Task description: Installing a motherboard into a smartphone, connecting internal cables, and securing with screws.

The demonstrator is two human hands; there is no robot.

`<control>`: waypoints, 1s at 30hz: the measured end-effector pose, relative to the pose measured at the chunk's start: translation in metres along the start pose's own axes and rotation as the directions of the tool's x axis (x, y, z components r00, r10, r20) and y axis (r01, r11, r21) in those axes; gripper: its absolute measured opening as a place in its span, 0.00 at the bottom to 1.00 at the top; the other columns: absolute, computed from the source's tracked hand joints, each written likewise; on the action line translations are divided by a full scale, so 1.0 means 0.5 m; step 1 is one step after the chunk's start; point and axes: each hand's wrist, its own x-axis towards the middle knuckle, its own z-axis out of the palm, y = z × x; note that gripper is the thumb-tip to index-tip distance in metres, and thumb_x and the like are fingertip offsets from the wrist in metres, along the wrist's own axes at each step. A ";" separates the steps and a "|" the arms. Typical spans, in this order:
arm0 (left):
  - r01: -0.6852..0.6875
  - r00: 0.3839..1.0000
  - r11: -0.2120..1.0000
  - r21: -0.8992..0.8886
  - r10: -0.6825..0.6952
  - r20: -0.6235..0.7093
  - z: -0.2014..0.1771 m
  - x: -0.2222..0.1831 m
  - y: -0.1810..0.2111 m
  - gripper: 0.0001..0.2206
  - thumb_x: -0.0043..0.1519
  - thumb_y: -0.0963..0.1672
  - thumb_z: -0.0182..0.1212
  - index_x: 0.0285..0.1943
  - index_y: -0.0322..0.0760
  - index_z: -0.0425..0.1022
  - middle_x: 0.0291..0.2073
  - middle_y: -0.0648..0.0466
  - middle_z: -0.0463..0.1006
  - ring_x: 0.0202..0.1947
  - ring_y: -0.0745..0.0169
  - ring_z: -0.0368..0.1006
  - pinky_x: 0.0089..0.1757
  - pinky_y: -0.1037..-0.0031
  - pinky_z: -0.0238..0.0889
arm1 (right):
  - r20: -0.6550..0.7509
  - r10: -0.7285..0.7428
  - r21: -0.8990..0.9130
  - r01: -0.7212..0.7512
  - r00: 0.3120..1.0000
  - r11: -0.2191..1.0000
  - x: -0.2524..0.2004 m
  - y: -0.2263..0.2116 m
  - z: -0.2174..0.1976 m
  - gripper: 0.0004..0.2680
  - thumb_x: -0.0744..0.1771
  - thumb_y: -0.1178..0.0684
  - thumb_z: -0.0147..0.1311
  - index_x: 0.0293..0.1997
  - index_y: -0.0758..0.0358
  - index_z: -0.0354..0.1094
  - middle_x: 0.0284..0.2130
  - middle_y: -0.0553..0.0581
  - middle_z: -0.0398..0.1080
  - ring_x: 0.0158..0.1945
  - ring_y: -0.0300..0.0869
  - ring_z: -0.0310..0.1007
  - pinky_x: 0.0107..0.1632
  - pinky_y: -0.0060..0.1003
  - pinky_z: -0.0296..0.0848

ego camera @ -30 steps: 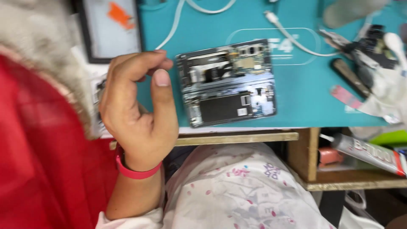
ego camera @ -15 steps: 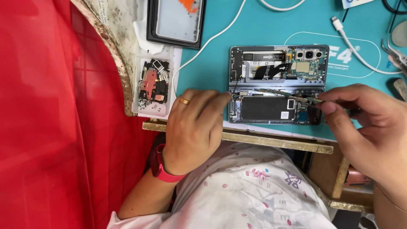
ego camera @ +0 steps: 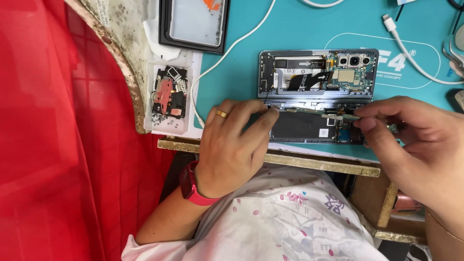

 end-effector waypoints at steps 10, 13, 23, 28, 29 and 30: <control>-0.020 0.998 0.999 0.038 0.018 0.059 0.002 0.019 -0.003 0.10 0.64 0.37 0.53 0.52 0.38 0.73 0.45 0.47 0.71 0.36 0.46 0.65 0.35 0.58 0.54 | -0.012 0.043 -0.029 -0.044 0.999 0.999 0.018 0.005 0.000 0.04 0.72 0.65 0.52 0.49 0.73 0.74 0.38 0.62 0.75 0.41 0.43 0.74 0.42 0.33 0.69; -0.019 1.000 0.999 0.041 0.019 0.012 0.004 0.012 -0.010 0.08 0.63 0.37 0.54 0.49 0.37 0.73 0.45 0.48 0.72 0.35 0.46 0.65 0.36 0.59 0.54 | -0.004 0.070 0.053 -0.070 0.998 0.996 0.021 0.016 0.002 0.04 0.73 0.65 0.53 0.50 0.73 0.73 0.35 0.62 0.74 0.36 0.42 0.70 0.37 0.31 0.66; 0.011 0.999 0.999 0.048 -0.010 -0.035 -0.002 0.000 -0.019 0.06 0.65 0.36 0.53 0.46 0.36 0.73 0.41 0.50 0.73 0.35 0.47 0.64 0.37 0.60 0.54 | 0.019 0.124 -0.251 -0.115 0.992 0.961 0.032 -0.052 0.027 0.04 0.70 0.56 0.57 0.45 0.54 0.79 0.39 0.44 0.79 0.30 0.33 0.68 0.38 0.28 0.66; 0.013 0.999 0.998 0.058 -0.011 -0.034 -0.002 0.000 -0.021 0.06 0.64 0.36 0.55 0.46 0.36 0.74 0.41 0.51 0.74 0.35 0.48 0.64 0.37 0.60 0.54 | 0.201 -0.165 -0.245 0.212 0.966 0.946 0.018 -0.028 0.005 0.16 0.63 0.56 0.65 0.56 0.61 0.73 0.56 0.59 0.69 0.27 0.39 0.68 0.35 0.31 0.71; 0.014 0.999 0.998 0.057 -0.012 -0.034 -0.003 0.000 -0.021 0.06 0.64 0.36 0.55 0.46 0.36 0.74 0.41 0.51 0.74 0.35 0.48 0.64 0.37 0.60 0.54 | 0.202 -0.164 -0.245 0.212 0.966 0.946 0.014 -0.021 0.005 0.16 0.63 0.56 0.65 0.56 0.61 0.73 0.56 0.59 0.69 0.27 0.39 0.68 0.35 0.31 0.71; 0.011 0.999 0.998 0.059 -0.009 -0.040 -0.003 0.001 -0.021 0.06 0.65 0.36 0.55 0.46 0.36 0.74 0.41 0.51 0.74 0.35 0.48 0.64 0.37 0.61 0.54 | 0.204 -0.225 -0.244 0.272 0.953 0.931 0.010 -0.013 0.004 0.14 0.64 0.60 0.62 0.56 0.64 0.73 0.57 0.62 0.68 0.31 0.41 0.70 0.41 0.34 0.72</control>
